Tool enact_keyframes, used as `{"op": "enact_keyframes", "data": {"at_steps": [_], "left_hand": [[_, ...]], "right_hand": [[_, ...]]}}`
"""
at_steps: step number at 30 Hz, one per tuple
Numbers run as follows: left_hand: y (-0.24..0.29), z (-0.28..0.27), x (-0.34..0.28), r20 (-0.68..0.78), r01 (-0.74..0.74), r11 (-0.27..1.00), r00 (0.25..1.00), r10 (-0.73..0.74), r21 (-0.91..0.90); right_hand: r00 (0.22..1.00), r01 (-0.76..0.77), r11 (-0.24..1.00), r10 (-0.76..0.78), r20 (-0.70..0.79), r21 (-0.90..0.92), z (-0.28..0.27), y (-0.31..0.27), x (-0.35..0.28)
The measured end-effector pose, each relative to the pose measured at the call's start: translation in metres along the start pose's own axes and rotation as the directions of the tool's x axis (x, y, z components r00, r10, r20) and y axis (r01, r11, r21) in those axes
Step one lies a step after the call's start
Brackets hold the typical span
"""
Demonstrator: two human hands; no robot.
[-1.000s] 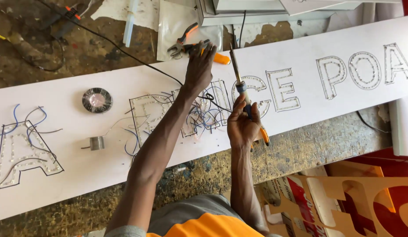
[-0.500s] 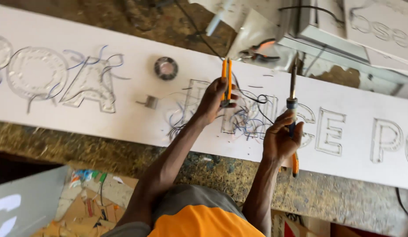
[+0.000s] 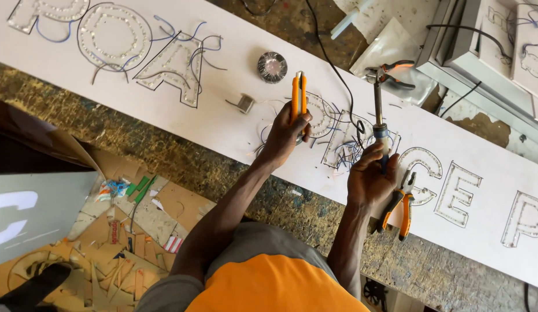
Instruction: Soldering electrical wires to LED points on a large sign board
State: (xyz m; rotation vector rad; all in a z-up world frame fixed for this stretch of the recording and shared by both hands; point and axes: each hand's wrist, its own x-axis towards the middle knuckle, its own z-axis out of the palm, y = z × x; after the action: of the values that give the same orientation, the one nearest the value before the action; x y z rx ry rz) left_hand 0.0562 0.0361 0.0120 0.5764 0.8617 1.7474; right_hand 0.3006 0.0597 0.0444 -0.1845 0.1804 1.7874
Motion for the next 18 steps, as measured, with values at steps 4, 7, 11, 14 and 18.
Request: {"op": "enact_keyframes", "data": {"at_steps": [4, 7, 11, 14, 18], "left_hand": [[0.037, -0.002, -0.022, -0.069, 0.048, 0.997, 0.996, -0.052, -0.055], [0.063, -0.002, -0.044, -0.061, 0.117, 0.984, 0.99, -0.126, -0.135], [0.082, -0.012, -0.066, 0.009, 0.078, 0.991, 0.997, -0.078, -0.106], [0.073, -0.031, -0.084, 0.027, 0.086, 0.983, 0.996, -0.083, -0.164], [0.078, -0.044, -0.113, -0.065, 0.237, 0.971, 0.969, -0.238, -0.022]], "right_hand": [[0.999, -0.047, 0.998, 0.048, 0.018, -0.036, 0.004, 0.019, 0.004], [0.998, -0.068, 0.995, 0.069, 0.001, -0.078, 0.001, 0.028, 0.01], [0.992, -0.121, 0.978, 0.123, 0.001, -0.17, 0.01, 0.049, 0.013], [0.986, -0.165, 0.967, 0.165, -0.016, -0.193, 0.005, 0.052, 0.011], [0.979, -0.204, 0.954, 0.193, -0.073, -0.219, 0.014, 0.077, 0.003]]}}
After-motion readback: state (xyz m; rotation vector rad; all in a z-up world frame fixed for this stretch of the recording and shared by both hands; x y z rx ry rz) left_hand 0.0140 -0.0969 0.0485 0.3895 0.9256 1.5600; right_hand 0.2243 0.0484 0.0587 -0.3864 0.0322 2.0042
